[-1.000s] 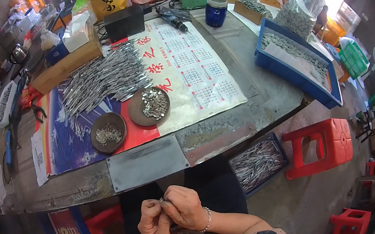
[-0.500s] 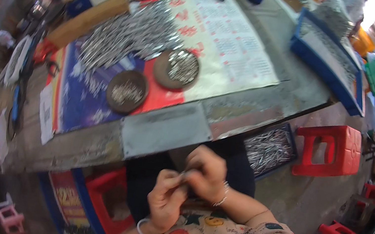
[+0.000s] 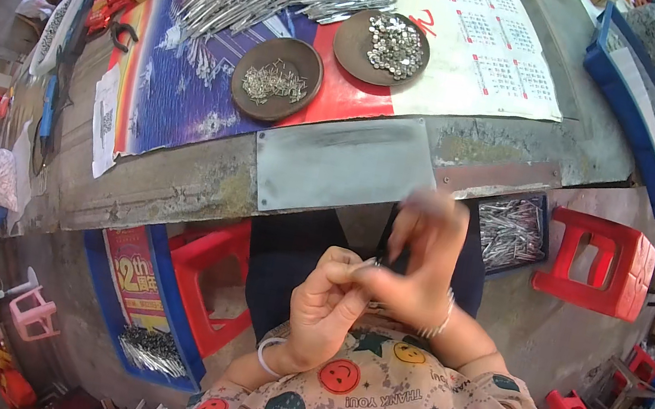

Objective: The person picks small metal components and pins from dishes and piles on the workbench, fits the pieces together by hand to assemble the parts, and places finished components into a plastic container.

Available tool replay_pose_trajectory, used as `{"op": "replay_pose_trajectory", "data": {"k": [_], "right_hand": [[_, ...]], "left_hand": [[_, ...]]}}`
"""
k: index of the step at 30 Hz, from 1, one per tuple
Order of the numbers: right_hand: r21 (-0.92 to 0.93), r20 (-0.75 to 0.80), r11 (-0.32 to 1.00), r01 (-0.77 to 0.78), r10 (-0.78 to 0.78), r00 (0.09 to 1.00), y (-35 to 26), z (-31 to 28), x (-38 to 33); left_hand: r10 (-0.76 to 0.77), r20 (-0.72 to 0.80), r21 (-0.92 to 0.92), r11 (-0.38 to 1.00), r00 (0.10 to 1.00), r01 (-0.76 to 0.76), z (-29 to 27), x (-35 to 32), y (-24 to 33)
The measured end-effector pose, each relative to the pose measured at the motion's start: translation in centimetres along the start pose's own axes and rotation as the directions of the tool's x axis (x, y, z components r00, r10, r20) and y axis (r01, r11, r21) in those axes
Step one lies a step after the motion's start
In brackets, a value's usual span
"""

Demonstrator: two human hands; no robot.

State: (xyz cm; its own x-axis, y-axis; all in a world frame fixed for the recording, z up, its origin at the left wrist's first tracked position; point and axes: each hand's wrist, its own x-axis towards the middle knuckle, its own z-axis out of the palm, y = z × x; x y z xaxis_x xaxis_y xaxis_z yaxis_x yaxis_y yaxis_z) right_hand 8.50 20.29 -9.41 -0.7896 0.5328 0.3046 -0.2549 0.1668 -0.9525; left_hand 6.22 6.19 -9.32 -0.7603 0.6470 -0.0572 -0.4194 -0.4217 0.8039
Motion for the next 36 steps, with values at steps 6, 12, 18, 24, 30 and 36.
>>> {"op": "replay_pose_trajectory", "data": {"k": [6, 12, 18, 24, 30, 36], "right_hand": [[0.022, 0.053, 0.99, 0.137, -0.138, 0.989, 0.7, 0.2, -0.2], [0.07, 0.1, 0.991, 0.111, -0.118, 0.988, 0.8, 0.5, -0.8], [0.017, 0.158, 0.999, 0.032, -0.035, 0.987, -0.4, 0.9, -0.5], [-0.105, 0.381, 0.983, 0.149, -0.099, 0.919, -0.2, 1.0, -0.2], [-0.092, 0.307, 0.991, 0.094, -0.061, 0.95, 0.8, 0.7, -0.6], [-0.07, 0.301, 0.996, 0.056, -0.032, 0.953, 0.7, 0.3, -0.1]], "left_hand": [[0.056, -0.021, -0.028, 0.998, 0.998, -0.056, -0.4, 0.1, -0.1], [0.081, -0.086, -0.055, 0.995, 0.993, -0.086, -0.3, 0.1, 0.2], [0.071, -0.097, -0.04, 0.996, 0.993, -0.076, -0.6, 0.0, 0.4], [0.175, -0.051, 0.118, 0.979, 0.983, -0.168, -0.9, 0.3, 0.3], [0.069, -0.033, 0.026, 0.997, 0.997, -0.068, -1.1, 0.1, -0.2], [0.045, -0.031, -0.049, 0.998, 0.999, -0.046, -1.1, 0.4, -0.2]]}}
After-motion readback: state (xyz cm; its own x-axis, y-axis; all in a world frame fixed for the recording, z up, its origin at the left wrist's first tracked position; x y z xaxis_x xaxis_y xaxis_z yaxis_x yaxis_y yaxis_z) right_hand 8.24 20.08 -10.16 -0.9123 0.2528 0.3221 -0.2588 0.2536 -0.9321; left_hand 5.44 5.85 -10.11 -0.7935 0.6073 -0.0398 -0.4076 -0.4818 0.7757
